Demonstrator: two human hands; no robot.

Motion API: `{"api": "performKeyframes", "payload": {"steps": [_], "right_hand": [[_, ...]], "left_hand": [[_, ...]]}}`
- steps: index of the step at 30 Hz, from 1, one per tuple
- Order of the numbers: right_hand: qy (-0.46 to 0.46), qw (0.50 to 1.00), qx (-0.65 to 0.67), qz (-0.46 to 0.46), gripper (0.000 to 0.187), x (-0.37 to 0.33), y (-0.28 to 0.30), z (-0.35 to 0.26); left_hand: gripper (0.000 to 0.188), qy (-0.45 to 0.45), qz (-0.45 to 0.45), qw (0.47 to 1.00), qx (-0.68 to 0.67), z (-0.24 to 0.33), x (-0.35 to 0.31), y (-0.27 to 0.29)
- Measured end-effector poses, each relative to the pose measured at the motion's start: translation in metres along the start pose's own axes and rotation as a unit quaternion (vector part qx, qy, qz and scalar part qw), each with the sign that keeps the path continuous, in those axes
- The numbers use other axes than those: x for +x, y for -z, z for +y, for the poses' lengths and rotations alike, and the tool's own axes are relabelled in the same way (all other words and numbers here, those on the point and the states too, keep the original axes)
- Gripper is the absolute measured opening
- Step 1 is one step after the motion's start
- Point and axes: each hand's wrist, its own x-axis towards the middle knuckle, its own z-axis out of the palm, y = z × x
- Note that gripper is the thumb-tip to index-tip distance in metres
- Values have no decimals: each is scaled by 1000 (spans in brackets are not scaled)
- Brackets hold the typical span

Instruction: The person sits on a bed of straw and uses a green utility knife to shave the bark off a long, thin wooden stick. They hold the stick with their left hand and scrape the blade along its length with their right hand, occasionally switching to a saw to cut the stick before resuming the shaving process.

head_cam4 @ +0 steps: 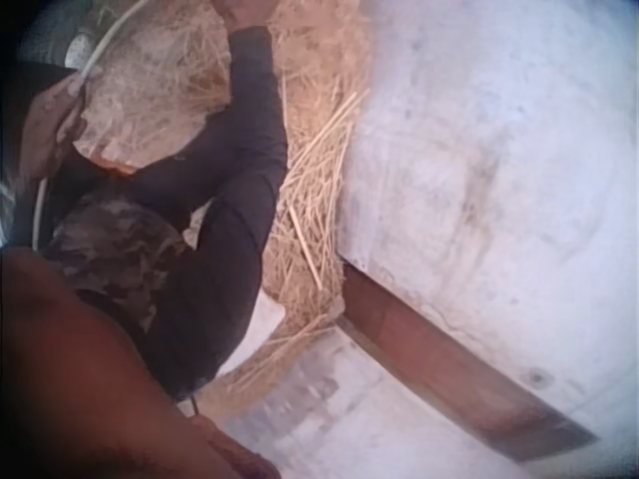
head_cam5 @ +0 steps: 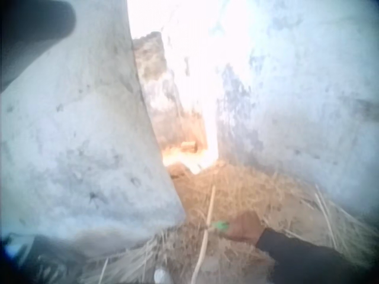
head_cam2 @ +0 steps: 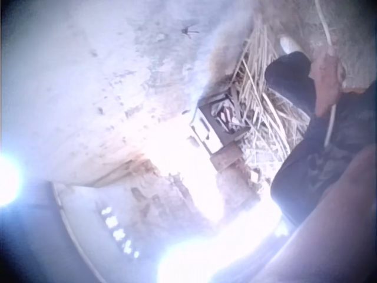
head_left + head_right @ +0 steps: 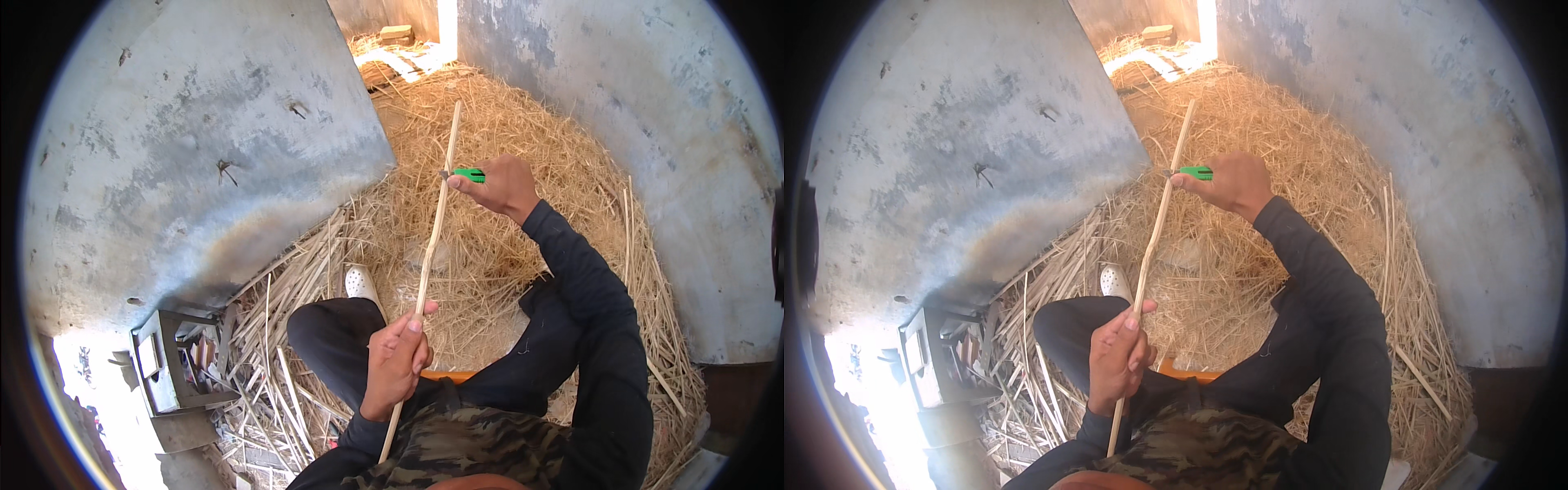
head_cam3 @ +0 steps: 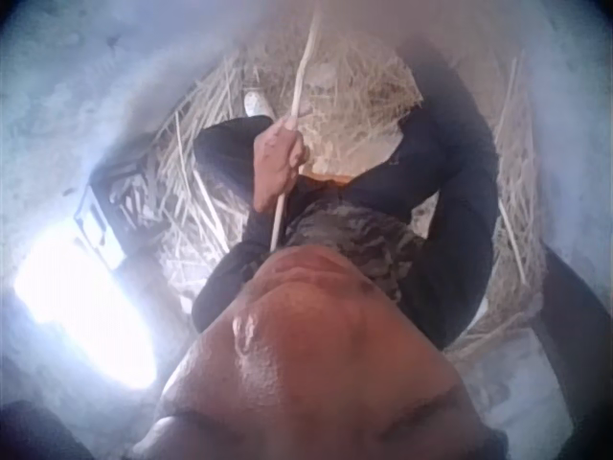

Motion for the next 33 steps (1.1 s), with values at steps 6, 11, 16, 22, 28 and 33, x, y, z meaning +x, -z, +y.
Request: {"api": "performKeyframes", "payload": {"steps": [6,11,16,22,28,33], "right_hand": [[-107,991,1,75,84,23,8,54],[-231,967,34,100,81,35,-7,107],[-328,941,59,57,82,21,6,157],[-91,988,105,-62,80,-5,32,14],[101,992,70,9,85,-44,23,-54],[89,992,61,63,83,-29,13,-41]], "left_hand": [[38,36,-22,998,49,-2,-12,-4],[37,69,-61,987,135,-1,-25,-6],[37,118,-42,985,116,-19,-49,-1],[38,28,28,994,104,-12,12,6],[39,-24,20,998,57,8,30,0],[39,-38,24,998,47,9,34,-4]]}}
